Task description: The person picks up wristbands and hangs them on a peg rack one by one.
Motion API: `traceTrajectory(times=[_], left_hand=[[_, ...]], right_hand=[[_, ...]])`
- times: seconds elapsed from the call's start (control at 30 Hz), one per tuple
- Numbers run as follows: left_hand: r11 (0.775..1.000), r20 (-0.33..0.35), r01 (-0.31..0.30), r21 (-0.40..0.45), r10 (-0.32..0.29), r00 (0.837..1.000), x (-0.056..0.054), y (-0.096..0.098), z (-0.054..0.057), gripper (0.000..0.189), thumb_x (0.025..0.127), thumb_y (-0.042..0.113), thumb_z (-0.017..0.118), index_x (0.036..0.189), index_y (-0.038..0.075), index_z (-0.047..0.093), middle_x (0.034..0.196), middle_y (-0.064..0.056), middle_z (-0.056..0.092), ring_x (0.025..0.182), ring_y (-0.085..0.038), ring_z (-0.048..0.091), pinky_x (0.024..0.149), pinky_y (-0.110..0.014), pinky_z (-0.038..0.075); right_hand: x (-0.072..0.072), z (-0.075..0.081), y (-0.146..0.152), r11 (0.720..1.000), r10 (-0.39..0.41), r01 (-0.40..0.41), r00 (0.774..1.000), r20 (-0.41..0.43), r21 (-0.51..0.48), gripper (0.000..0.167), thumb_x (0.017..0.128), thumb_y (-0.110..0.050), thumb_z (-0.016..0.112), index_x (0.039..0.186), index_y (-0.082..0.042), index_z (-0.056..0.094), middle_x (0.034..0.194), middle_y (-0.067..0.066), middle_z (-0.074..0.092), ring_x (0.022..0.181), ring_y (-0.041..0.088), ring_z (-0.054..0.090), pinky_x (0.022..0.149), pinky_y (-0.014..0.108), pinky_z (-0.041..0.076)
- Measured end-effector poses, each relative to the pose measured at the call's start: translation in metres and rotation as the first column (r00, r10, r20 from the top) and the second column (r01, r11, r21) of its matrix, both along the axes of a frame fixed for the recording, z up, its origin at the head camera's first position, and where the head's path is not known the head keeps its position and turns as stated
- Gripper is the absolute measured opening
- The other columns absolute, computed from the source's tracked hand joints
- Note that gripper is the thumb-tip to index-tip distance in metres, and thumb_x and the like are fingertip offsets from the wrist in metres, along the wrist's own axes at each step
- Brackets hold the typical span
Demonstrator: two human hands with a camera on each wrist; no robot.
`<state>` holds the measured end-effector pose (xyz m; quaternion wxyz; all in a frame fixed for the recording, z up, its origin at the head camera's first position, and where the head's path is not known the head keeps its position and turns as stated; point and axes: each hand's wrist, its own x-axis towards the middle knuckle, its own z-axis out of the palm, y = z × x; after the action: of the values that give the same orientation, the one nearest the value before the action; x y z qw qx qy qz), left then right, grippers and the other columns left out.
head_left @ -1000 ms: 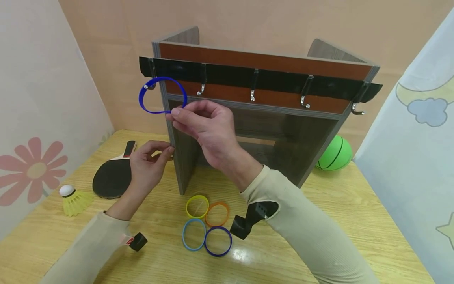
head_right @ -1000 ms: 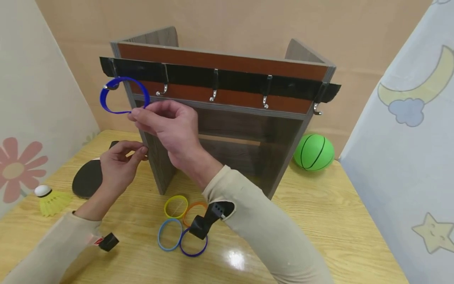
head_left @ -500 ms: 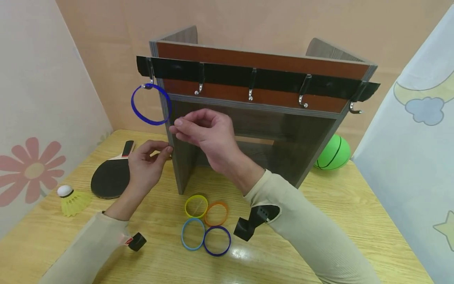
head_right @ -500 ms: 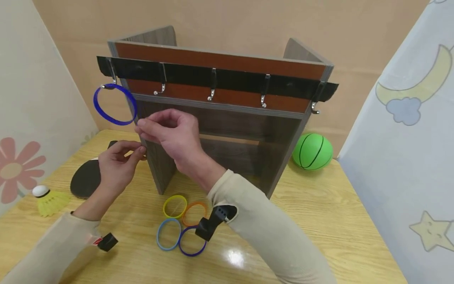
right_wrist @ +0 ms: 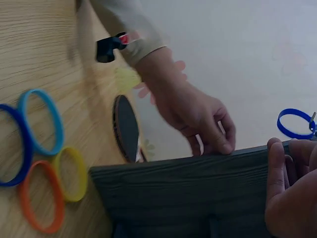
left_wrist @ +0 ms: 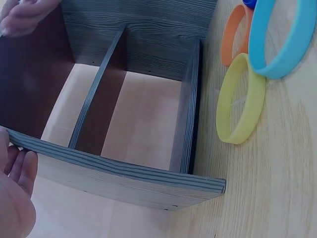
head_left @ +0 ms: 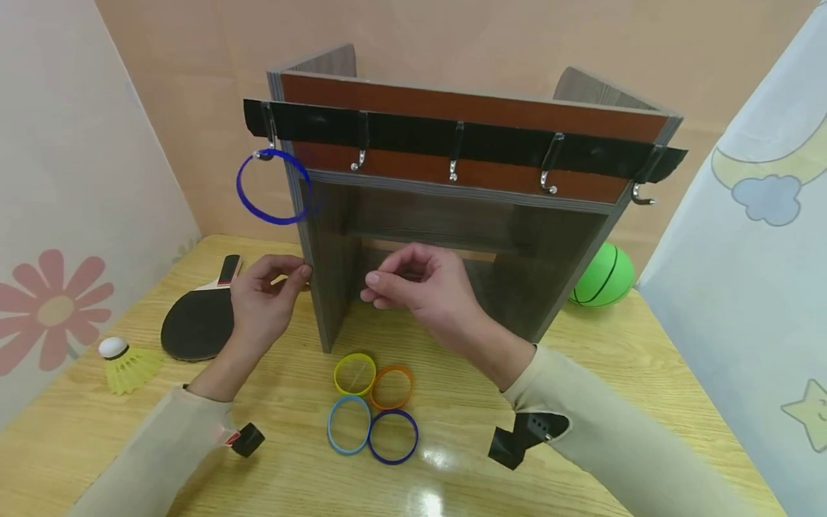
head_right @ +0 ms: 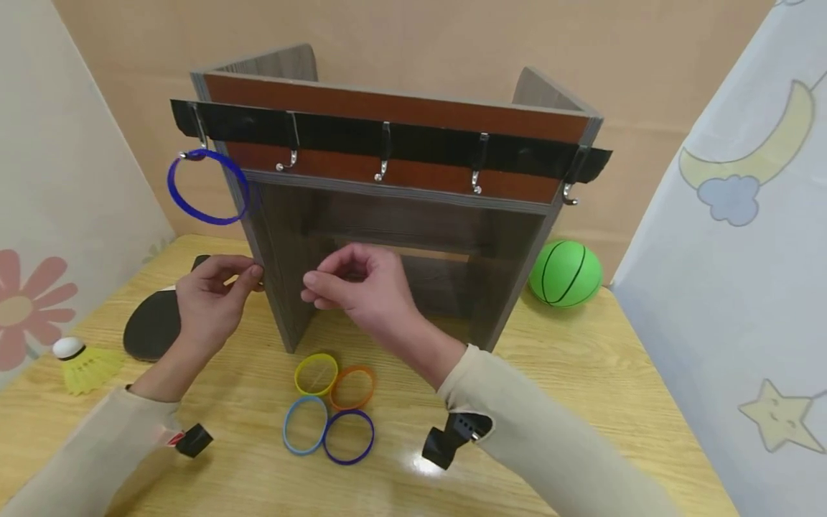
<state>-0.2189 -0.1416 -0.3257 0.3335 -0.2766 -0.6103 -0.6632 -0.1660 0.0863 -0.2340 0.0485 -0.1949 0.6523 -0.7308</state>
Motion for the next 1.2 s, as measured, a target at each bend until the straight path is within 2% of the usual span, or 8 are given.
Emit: traceTrajectory(times=[0.2, 0.37, 0.5, 0.67, 0.8, 0.9, 1.1, 1.2], left_hand=[[0.999, 0.005, -0.032, -0.021, 0.032, 0.999, 0.000, 0.000, -0.001, 0.013, 0.083, -0.007, 0.068, 0.089, -0.017, 0.060, 0.084, -0.013, 0.066, 0.071, -0.011, 0.065, 0.063, -0.022, 0.056], [1.000, -0.026, -0.022, -0.019, 0.021, 0.999, -0.003, -0.001, -0.002, 0.016, 0.084, -0.004, 0.068, 0.088, -0.017, 0.060, 0.084, -0.011, 0.067, 0.070, -0.012, 0.064, 0.062, -0.023, 0.056], [1.000, -0.020, -0.010, -0.023, 0.009, 1.000, -0.003, -0.001, -0.002, 0.014, 0.084, -0.006, 0.067, 0.088, -0.017, 0.059, 0.084, -0.010, 0.066, 0.071, -0.012, 0.064, 0.062, -0.023, 0.056], [0.999, 0.011, -0.030, -0.034, 0.030, 0.999, -0.001, -0.001, -0.001, 0.011, 0.083, -0.011, 0.066, 0.090, -0.017, 0.060, 0.085, -0.014, 0.066, 0.072, -0.012, 0.064, 0.063, -0.023, 0.056], [0.997, 0.028, -0.056, -0.053, 0.057, 0.998, 0.001, 0.000, 0.000, 0.009, 0.081, -0.019, 0.063, 0.090, -0.017, 0.060, 0.085, -0.011, 0.066, 0.071, -0.012, 0.064, 0.063, -0.021, 0.056], [0.996, 0.024, -0.060, -0.059, 0.061, 0.998, 0.003, 0.001, 0.003, 0.008, 0.082, -0.017, 0.063, 0.089, -0.017, 0.060, 0.084, -0.012, 0.066, 0.070, -0.011, 0.064, 0.063, -0.020, 0.056], [0.997, 0.015, -0.036, -0.061, 0.037, 0.999, 0.013, 0.004, 0.013, 0.008, 0.083, -0.016, 0.062, 0.089, -0.019, 0.058, 0.083, -0.016, 0.065, 0.071, -0.011, 0.063, 0.065, -0.018, 0.055], [0.999, 0.006, -0.020, -0.047, 0.020, 1.000, 0.009, 0.002, 0.008, 0.009, 0.083, -0.016, 0.062, 0.089, -0.020, 0.057, 0.084, -0.014, 0.065, 0.071, -0.010, 0.064, 0.065, -0.018, 0.055]], right_hand=[[0.010, -0.024, 0.022, 0.985, 0.030, -0.026, 0.999, -0.024, 0.169, 0.010, 0.082, 0.000, 0.072, 0.086, 0.004, 0.063, 0.079, 0.018, 0.066, 0.071, 0.033, 0.065, 0.066, 0.041, 0.058], [0.012, -0.051, 0.035, 0.954, 0.044, -0.049, 0.999, 0.025, 0.297, 0.011, 0.082, -0.004, 0.074, 0.084, 0.002, 0.065, 0.077, 0.015, 0.067, 0.069, 0.031, 0.065, 0.064, 0.041, 0.058], [0.010, -0.074, 0.045, 0.933, 0.044, -0.064, 0.997, 0.065, 0.353, 0.012, 0.083, -0.004, 0.073, 0.085, 0.003, 0.063, 0.076, 0.013, 0.067, 0.070, 0.030, 0.065, 0.064, 0.044, 0.057], [0.007, -0.099, 0.052, 0.912, 0.065, -0.104, 0.992, 0.112, 0.396, 0.012, 0.082, -0.003, 0.072, 0.086, 0.004, 0.063, 0.074, 0.010, 0.065, 0.068, 0.029, 0.064, 0.063, 0.043, 0.057], [0.004, -0.114, 0.055, 0.906, 0.061, -0.110, 0.990, 0.131, 0.410, 0.011, 0.082, -0.002, 0.071, 0.087, 0.005, 0.063, 0.073, 0.008, 0.063, 0.066, 0.022, 0.062, 0.062, 0.037, 0.056], [0.001, -0.125, 0.057, 0.902, 0.055, -0.103, 0.991, 0.124, 0.419, 0.012, 0.081, 0.001, 0.069, 0.089, 0.006, 0.063, 0.072, 0.006, 0.062, 0.063, 0.018, 0.059, 0.057, 0.030, 0.053], [-0.004, -0.142, 0.060, 0.900, 0.050, -0.104, 0.989, 0.137, 0.422, 0.016, 0.079, 0.003, 0.068, 0.092, 0.010, 0.062, 0.075, 0.006, 0.062, 0.063, 0.017, 0.058, 0.055, 0.026, 0.052], [-0.007, -0.150, 0.061, 0.902, 0.050, -0.101, 0.990, 0.131, 0.420, 0.018, 0.079, 0.003, 0.067, 0.094, 0.011, 0.061, 0.076, 0.008, 0.063, 0.062, 0.016, 0.057, 0.054, 0.028, 0.052]])
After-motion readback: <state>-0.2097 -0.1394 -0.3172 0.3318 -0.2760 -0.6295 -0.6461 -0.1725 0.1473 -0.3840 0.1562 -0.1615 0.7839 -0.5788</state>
